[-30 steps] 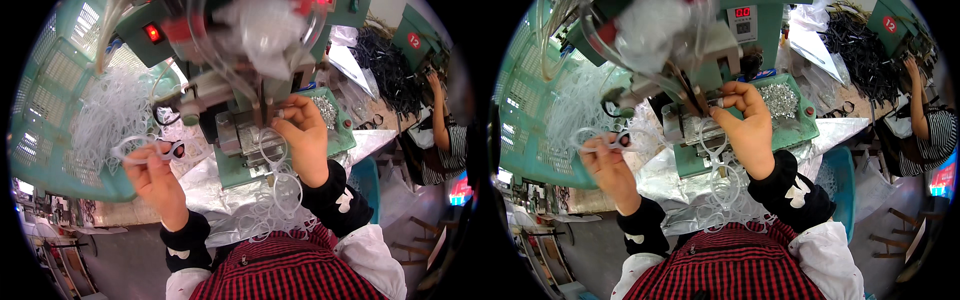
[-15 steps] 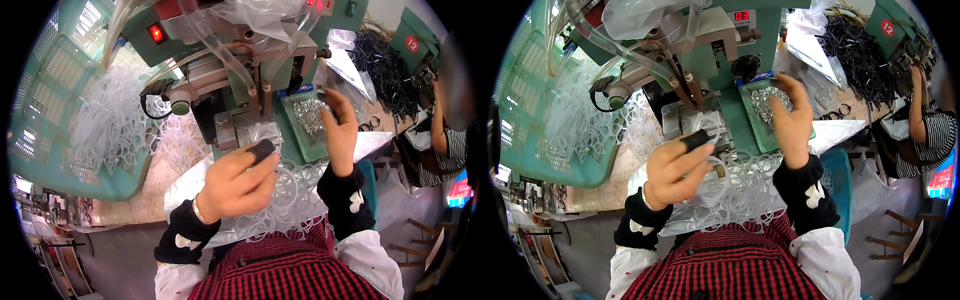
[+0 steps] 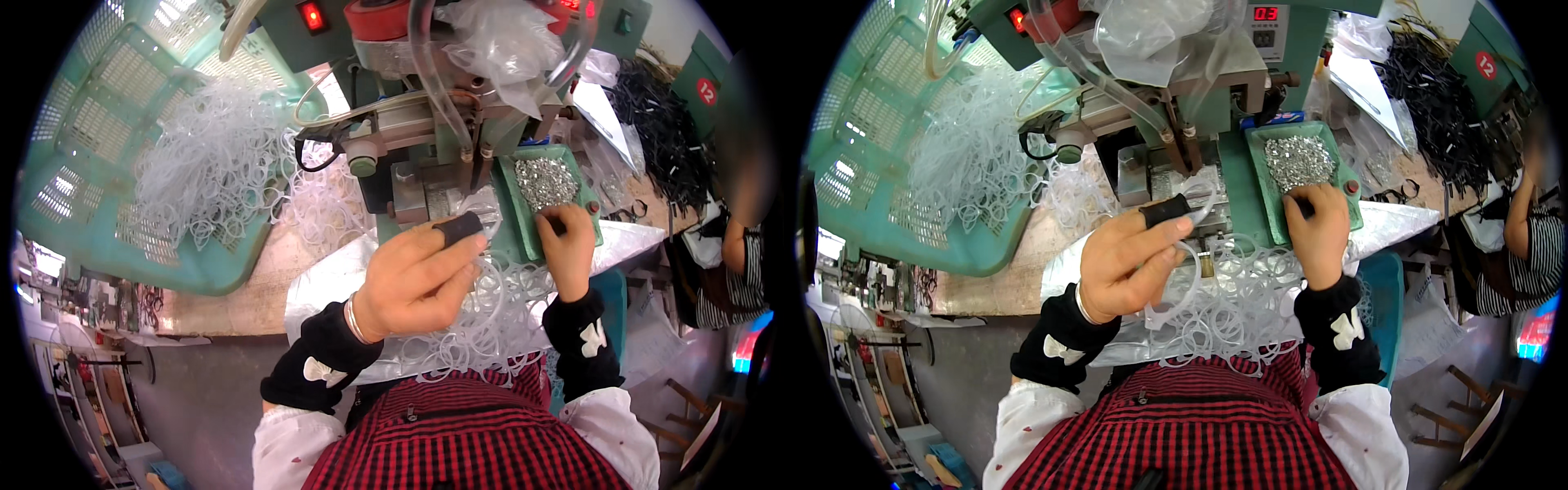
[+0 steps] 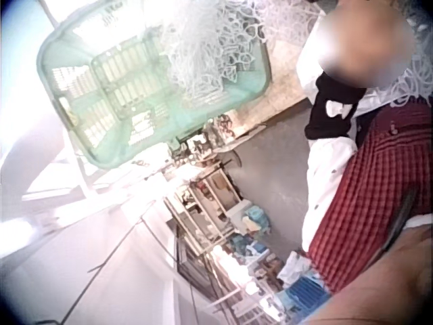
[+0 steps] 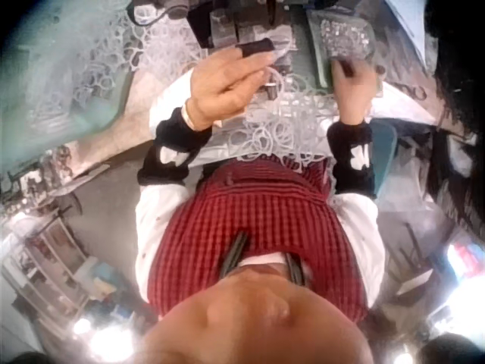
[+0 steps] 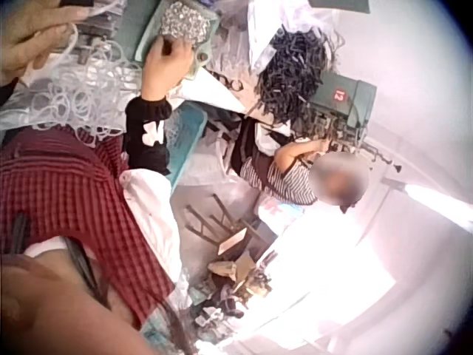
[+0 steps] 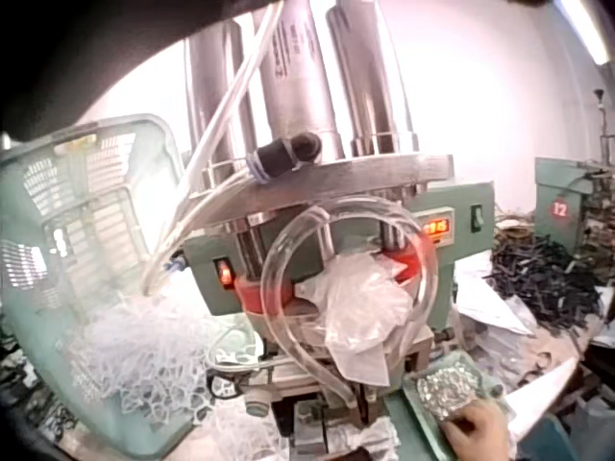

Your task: The person repeatedly picks up a clear plastic ring and a small metal pin, places them into a press machine, and operates the lever to join them. The finished items are dropped into a green basket. The process is repeated continuously throughout the clip.

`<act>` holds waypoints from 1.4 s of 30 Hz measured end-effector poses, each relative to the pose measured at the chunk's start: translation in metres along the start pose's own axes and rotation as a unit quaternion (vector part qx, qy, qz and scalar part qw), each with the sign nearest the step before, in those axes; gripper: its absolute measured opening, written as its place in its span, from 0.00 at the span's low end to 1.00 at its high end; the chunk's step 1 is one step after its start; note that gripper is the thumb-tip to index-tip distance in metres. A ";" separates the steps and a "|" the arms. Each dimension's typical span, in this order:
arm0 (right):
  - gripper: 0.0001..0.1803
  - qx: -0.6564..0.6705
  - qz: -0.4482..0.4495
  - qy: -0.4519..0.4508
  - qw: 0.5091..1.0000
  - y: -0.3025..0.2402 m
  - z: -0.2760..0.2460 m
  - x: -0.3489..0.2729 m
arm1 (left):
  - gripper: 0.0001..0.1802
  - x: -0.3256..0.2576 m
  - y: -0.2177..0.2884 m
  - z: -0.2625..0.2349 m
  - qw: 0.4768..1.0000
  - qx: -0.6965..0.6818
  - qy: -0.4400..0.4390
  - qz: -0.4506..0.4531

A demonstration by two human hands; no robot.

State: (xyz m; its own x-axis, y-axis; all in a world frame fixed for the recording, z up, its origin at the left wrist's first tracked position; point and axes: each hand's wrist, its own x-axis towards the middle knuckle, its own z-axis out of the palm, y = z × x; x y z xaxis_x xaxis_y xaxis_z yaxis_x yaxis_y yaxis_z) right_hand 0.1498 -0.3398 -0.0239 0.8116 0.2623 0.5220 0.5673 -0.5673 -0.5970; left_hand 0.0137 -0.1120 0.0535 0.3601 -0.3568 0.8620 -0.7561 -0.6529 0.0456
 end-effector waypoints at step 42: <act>0.30 0.544 0.155 -0.089 0.820 -0.125 0.007 0.043 | 0.05 0.055 -0.012 -0.067 0.890 -0.114 0.269 -0.350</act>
State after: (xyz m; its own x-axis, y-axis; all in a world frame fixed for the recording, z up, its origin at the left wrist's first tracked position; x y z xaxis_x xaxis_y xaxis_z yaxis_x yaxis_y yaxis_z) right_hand 0.1146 -0.2520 0.0683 0.8928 0.4022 0.2030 0.0394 0.3791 -0.9245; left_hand 0.0056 -0.0788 0.1342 0.5190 0.4956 0.6965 -0.5635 -0.4143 0.7147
